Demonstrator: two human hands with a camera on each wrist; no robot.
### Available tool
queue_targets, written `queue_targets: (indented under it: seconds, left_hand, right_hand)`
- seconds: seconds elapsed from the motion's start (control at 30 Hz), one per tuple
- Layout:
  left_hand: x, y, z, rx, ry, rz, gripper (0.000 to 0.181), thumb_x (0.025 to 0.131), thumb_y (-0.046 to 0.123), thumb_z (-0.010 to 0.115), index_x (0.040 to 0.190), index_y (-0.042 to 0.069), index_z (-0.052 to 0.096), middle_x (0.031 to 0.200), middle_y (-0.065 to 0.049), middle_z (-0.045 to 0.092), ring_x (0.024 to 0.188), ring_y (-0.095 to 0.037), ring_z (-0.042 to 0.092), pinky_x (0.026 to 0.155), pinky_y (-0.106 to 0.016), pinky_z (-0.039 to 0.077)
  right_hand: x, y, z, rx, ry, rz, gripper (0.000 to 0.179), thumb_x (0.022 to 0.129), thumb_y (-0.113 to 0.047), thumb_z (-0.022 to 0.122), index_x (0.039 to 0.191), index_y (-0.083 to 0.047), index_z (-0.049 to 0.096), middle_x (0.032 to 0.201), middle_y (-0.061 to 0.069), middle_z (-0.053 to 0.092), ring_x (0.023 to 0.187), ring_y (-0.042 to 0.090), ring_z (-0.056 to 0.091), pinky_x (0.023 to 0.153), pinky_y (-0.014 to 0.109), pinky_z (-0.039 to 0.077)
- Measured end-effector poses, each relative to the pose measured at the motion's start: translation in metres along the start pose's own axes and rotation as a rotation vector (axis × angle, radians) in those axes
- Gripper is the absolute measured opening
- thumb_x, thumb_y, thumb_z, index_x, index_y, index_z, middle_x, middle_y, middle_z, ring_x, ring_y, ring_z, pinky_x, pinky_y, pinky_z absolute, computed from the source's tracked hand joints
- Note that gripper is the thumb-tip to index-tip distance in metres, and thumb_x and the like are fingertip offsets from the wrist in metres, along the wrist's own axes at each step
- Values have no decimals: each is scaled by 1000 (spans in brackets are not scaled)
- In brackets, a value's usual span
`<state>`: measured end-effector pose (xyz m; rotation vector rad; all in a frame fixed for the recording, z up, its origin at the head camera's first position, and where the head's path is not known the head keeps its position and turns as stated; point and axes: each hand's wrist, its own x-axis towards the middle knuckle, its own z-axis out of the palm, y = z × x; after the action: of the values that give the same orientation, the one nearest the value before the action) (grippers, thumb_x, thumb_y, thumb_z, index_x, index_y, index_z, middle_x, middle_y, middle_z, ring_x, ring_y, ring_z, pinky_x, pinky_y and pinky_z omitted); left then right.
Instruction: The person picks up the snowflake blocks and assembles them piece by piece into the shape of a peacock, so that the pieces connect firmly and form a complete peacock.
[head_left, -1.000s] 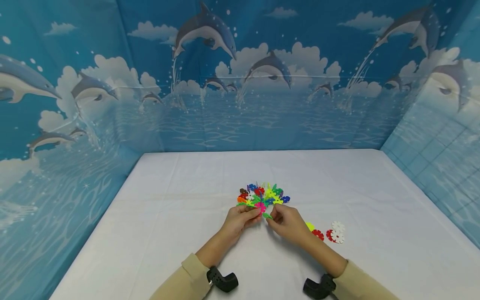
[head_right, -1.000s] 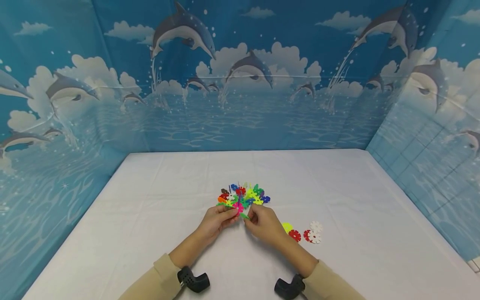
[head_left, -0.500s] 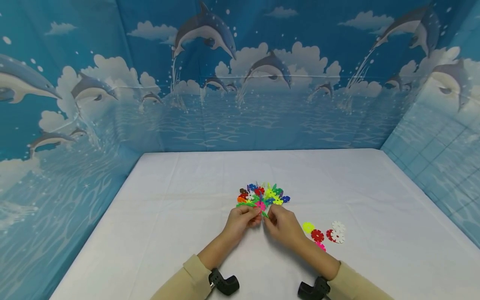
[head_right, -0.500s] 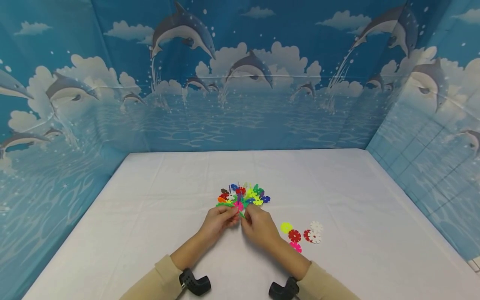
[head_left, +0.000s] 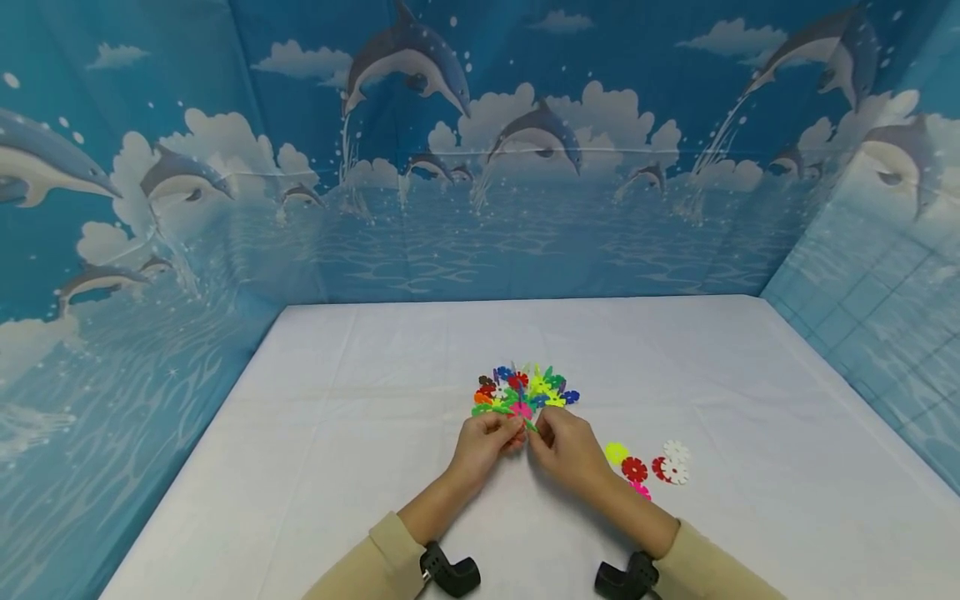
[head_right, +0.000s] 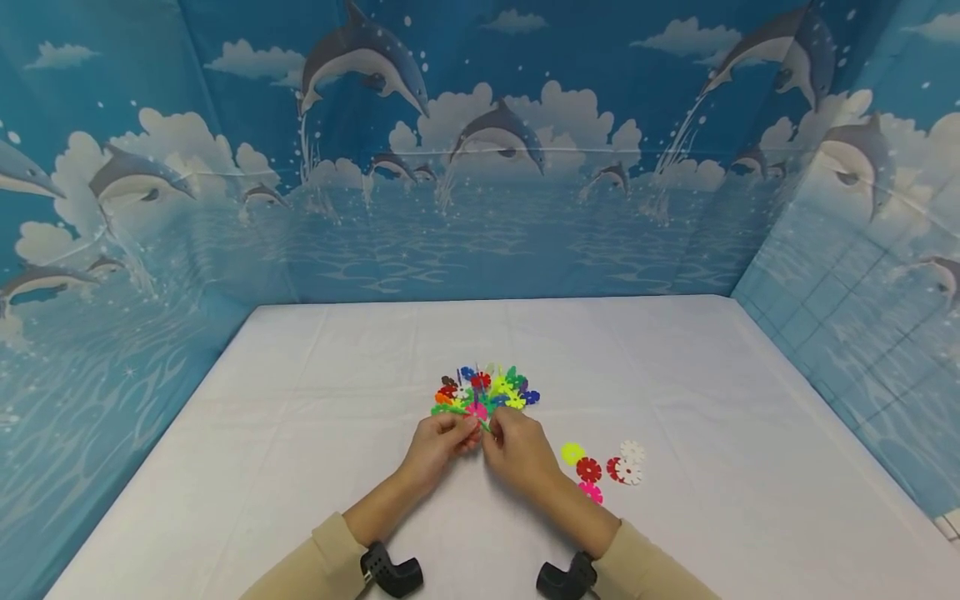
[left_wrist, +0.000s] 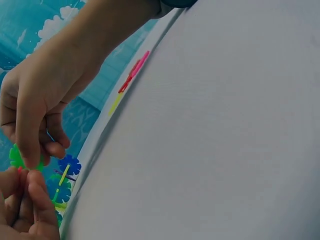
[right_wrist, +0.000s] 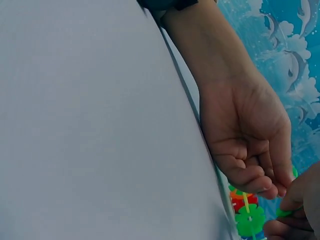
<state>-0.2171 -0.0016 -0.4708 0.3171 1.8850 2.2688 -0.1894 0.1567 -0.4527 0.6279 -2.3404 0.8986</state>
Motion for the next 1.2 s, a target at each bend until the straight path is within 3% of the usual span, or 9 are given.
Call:
queue_targets:
  seconds: [0.1, 0.2, 0.3, 0.4, 0.53, 0.63, 0.73, 0.9, 1.2]
  left_hand:
    - [-1, -1, 0, 48, -26, 3, 26, 93, 11, 67, 87, -14, 65, 72, -2, 66, 64, -8, 60, 61, -19, 51]
    - [-3, 3, -1, 134, 0, 37, 27, 90, 15, 71, 75, -5, 61, 63, 2, 58, 57, -7, 53, 56, -20, 46]
    - [-12, 19, 1, 217, 76, 136, 32, 87, 14, 74, 72, -1, 50, 61, 1, 47, 55, -9, 43, 52, -21, 36]
    - [-19, 34, 4, 284, 103, 236, 29, 85, 8, 75, 84, -7, 50, 73, -11, 50, 65, -21, 48, 59, -22, 37]
    - [-24, 43, 6, 370, -22, 313, 25, 85, 3, 73, 105, -9, 62, 102, -25, 61, 95, -41, 56, 74, -31, 46]
    - [-25, 43, 7, 418, -121, 352, 25, 86, 1, 72, 110, -6, 67, 109, -23, 66, 103, -40, 58, 79, -38, 49]
    - [-25, 40, 7, 437, -149, 357, 21, 86, 2, 72, 105, -5, 70, 103, -18, 70, 97, -29, 63, 78, -36, 51]
    - [-24, 38, 7, 424, -128, 317, 11, 86, 2, 73, 93, -5, 71, 91, -14, 71, 82, -10, 62, 71, -26, 50]
    - [-22, 33, 4, 391, -90, 306, 10, 86, 3, 73, 91, -5, 71, 89, -14, 70, 85, -12, 60, 71, -24, 48]
  right_hand:
    - [1, 2, -8, 38, -50, 96, 28, 76, 4, 75, 73, -12, 53, 67, -8, 52, 60, 5, 51, 53, 22, 47]
    - [2, 8, -17, 97, -69, 140, 21, 78, 3, 75, 79, -10, 59, 72, -6, 59, 65, 7, 58, 58, 25, 52]
    - [0, 15, -25, 147, -67, 147, 16, 79, 3, 73, 83, -8, 62, 75, -6, 62, 68, 7, 60, 59, 26, 53]
    - [-2, 20, -31, 188, -73, 148, 14, 80, 3, 73, 85, -8, 65, 78, -7, 63, 69, 6, 59, 60, 26, 52]
    - [-2, 22, -35, 234, -105, 120, 12, 83, 1, 73, 87, -9, 69, 81, -8, 65, 72, 5, 59, 60, 26, 52]
    - [-2, 19, -35, 267, -141, 88, 11, 84, -1, 74, 89, -10, 71, 83, -7, 66, 73, 6, 59, 60, 27, 52]
    - [-2, 15, -34, 300, -178, 75, 8, 86, -3, 73, 92, -9, 72, 86, -4, 66, 75, 8, 61, 62, 27, 52]
    - [-1, 10, -33, 337, -219, 102, 7, 88, -4, 72, 94, -7, 72, 88, 3, 67, 78, 10, 62, 65, 28, 54]
    - [-6, 27, -53, 286, -250, 150, 8, 88, -9, 73, 96, -8, 71, 89, -6, 67, 80, 9, 61, 67, 29, 54]
